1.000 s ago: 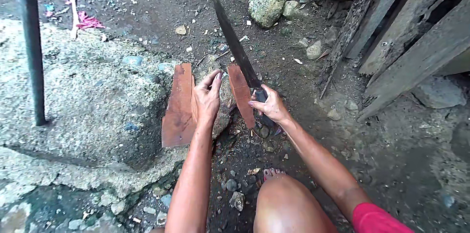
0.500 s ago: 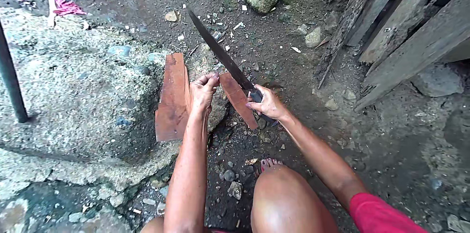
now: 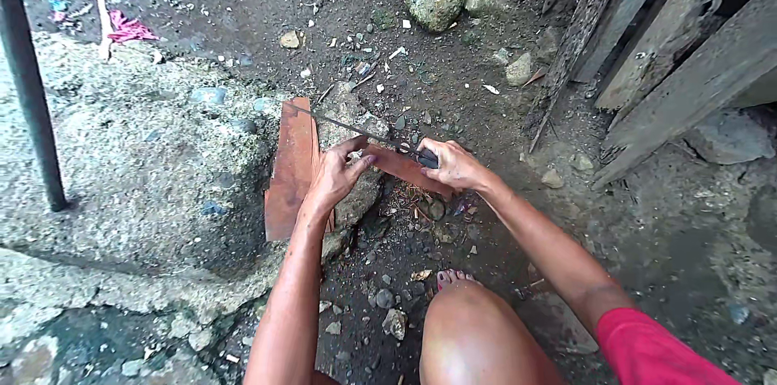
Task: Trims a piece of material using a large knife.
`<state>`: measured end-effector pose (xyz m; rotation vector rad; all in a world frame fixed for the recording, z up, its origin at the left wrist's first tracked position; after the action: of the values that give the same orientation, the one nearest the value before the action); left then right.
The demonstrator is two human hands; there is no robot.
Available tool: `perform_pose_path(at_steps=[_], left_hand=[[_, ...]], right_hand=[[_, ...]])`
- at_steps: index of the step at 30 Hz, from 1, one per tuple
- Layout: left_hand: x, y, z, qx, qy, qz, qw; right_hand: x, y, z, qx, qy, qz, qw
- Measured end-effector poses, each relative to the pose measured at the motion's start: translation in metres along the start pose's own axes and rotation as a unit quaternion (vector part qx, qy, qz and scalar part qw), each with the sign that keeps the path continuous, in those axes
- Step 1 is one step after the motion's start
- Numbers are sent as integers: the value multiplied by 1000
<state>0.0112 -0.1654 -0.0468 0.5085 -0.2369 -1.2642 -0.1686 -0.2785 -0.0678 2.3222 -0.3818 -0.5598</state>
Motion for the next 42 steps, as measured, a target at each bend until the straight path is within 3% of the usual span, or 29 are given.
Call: perform_pose_path(at_steps=[5, 10, 14, 17, 21, 26, 33, 38, 40, 42], left_hand=[[5, -1, 13, 107, -64, 3, 992], [-1, -13, 8, 163, -41, -70, 983], [-4, -3, -16, 129, -16, 62, 990], [3, -1, -39, 133, 26, 152, 979], [18, -11, -35, 210, 82, 162, 961], [24, -5, -41, 224, 104, 176, 953], [17, -13, -39, 239, 67, 171, 953], [16, -16, -44, 250, 71, 168, 951], [18, -14, -45, 245, 69, 165, 953], [19, -12, -48, 250, 58, 159, 953]], right_hand=[[9, 11, -11, -79, 28, -3, 996], [20, 29, -13, -114, 47, 6, 992], [7, 51, -16, -73, 56, 161, 983], [-4, 41, 2, 8, -8, 228, 974], [-6, -4, 21, 153, -123, 121, 973], [-4, -36, 26, 175, -145, 77, 971], [11, -28, 11, 162, -110, 124, 973], [20, -36, 21, 131, -148, 86, 977], [21, -28, 15, 145, -156, 72, 974], [15, -4, -9, 180, -108, 114, 971]])
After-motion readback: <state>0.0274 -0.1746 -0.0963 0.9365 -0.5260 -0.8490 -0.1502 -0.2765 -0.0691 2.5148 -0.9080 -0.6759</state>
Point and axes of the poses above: each hand's wrist, its own x-axis towards the middle knuckle, its own y-axis out of the back of the hand, z = x × y, the point moved 9 cm from there along x, towards the middle knuckle, and after that the axes turned 7 degrees about -x, right-handed, at the moved point
